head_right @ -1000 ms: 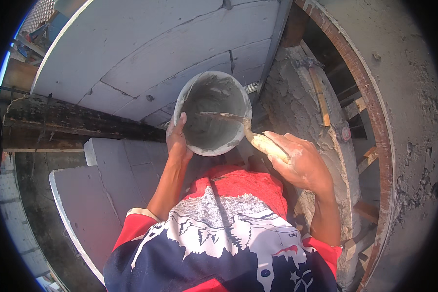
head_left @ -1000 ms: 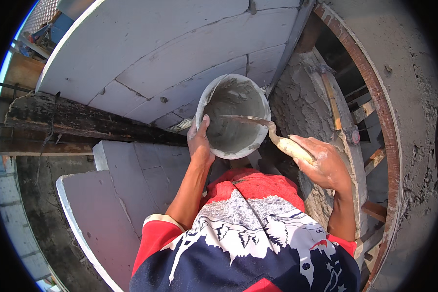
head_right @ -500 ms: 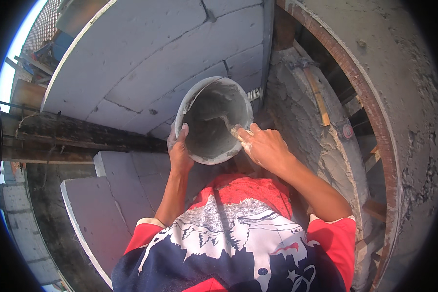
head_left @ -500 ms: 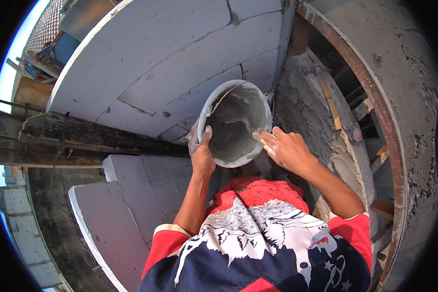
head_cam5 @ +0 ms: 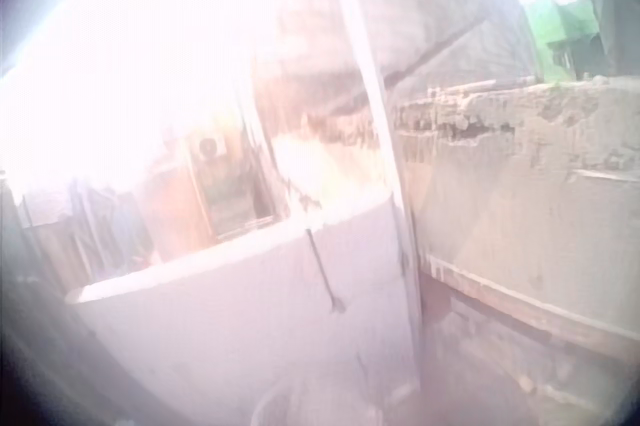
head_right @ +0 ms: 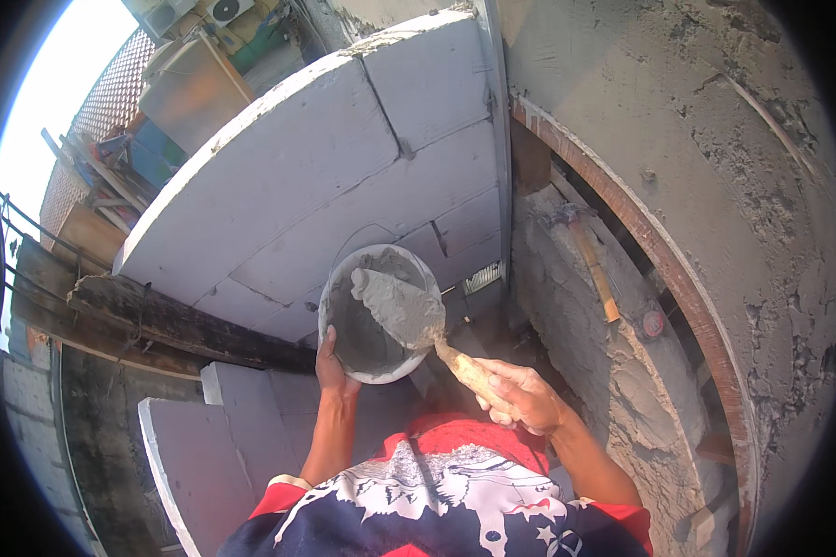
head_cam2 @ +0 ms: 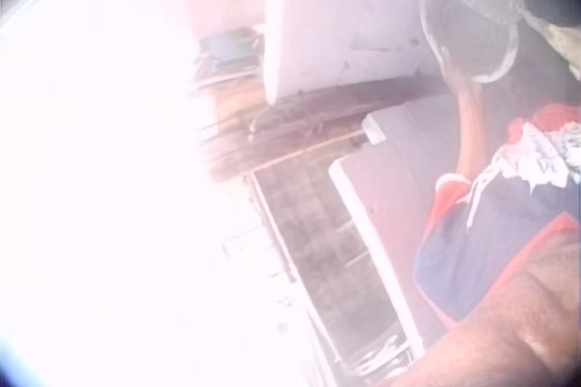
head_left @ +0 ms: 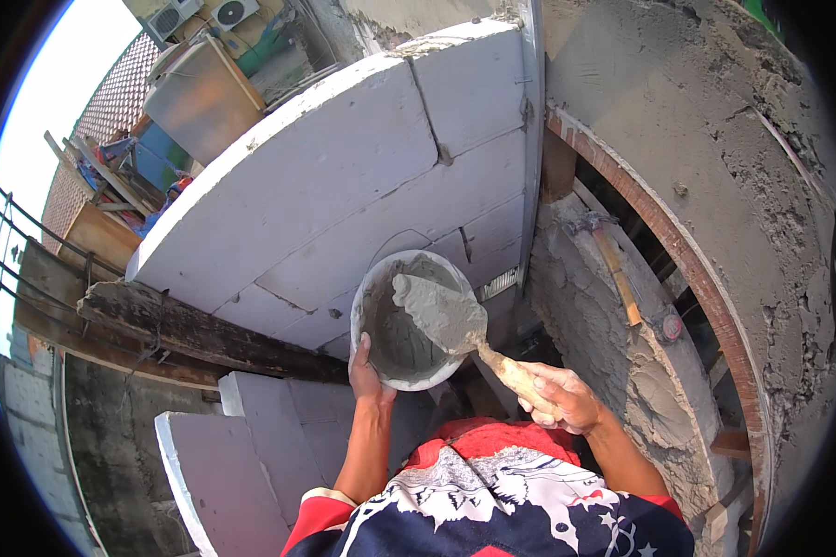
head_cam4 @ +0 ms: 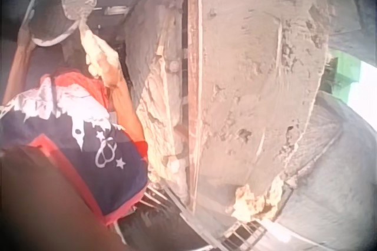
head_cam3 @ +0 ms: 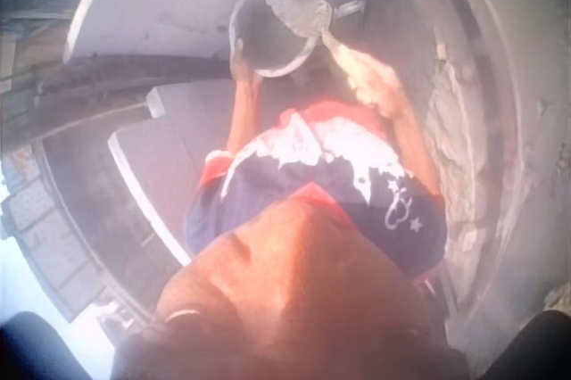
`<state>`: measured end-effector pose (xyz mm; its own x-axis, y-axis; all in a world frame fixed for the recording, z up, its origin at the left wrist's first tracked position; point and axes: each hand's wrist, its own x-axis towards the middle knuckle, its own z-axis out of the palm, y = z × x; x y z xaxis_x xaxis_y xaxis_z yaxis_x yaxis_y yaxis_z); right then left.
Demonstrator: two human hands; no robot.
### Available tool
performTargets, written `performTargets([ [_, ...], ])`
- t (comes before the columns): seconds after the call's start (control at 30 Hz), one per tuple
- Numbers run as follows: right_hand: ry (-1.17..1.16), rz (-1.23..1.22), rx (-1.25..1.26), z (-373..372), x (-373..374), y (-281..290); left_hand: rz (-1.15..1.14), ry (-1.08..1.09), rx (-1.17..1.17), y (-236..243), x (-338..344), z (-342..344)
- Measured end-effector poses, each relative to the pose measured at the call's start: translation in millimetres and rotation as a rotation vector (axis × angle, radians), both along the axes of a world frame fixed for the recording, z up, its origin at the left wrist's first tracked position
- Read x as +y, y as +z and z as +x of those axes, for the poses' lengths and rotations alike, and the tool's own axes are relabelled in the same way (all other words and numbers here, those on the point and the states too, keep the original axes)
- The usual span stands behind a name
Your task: The person cuts a white tile with a hand saw, then applies cement mortar to a wall using a trowel. They place the cut tile onto the mortar and tap it into position with a hammer.
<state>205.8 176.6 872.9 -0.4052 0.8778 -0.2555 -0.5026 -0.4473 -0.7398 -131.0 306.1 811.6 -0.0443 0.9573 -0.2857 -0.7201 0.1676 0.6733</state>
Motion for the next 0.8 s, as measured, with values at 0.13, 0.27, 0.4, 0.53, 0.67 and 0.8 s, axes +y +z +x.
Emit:
performTargets([
  [0.13, -0.317, 0.353, -0.385, 5, 32, 107, -0.079, 0.015, 0.076, -13, -8, -7],
  [0.27, -0.602, 0.748, -0.945, 4, 78, 202, -0.127, 0.012, 0.123, -21, -14, -1],
  [0.4, -0.728, 1.042, -1.284, -8, 128, 217, -0.141, 0.011, 0.086, -23, -22, 4],
  [0.53, -0.587, 0.907, -1.337, -26, 136, 205, -0.164, -0.013, 0.007, -50, -21, 3],
  [0.67, -0.746, 0.978, -1.526, -32, 141, 192, -0.174, -0.032, 0.015, -57, -13, -1],
  [0.8, -0.765, 1.01, -1.555, -33, 137, 204, -0.187, -0.049, 0.032, -50, -5, -3],
])
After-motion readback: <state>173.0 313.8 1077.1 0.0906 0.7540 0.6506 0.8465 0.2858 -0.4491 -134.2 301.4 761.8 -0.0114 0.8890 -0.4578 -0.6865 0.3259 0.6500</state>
